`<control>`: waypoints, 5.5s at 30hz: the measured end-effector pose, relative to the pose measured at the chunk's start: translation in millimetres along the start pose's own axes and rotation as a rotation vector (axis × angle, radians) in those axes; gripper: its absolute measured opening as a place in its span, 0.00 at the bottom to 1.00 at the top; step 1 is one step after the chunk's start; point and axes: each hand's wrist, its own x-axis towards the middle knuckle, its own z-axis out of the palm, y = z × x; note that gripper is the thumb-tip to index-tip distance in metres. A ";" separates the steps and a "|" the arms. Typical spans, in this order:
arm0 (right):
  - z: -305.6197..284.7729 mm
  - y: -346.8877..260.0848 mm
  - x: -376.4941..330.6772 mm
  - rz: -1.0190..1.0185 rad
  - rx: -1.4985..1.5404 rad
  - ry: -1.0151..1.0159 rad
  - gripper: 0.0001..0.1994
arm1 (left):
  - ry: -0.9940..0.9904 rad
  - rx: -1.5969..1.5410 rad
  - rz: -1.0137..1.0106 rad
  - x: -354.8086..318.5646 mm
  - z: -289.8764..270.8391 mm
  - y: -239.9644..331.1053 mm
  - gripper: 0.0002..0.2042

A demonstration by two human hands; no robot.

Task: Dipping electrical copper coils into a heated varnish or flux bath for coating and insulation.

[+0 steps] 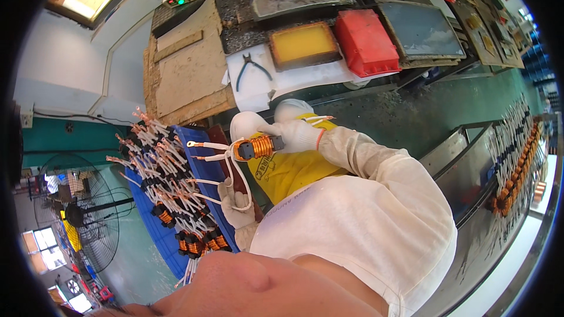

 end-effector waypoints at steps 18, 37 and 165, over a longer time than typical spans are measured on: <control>-82.3 41.6 -84.0 -0.015 0.130 0.544 0.21 | -0.120 0.127 -0.070 17.7 139.7 -38.4 0.22; -189.5 184.8 -169.9 0.551 -0.254 0.927 0.26 | -0.432 0.212 -0.577 156.5 288.4 -227.3 0.23; -235.7 185.6 -125.5 0.569 0.048 0.819 0.29 | -0.252 -0.149 -0.896 203.1 253.6 -249.7 0.22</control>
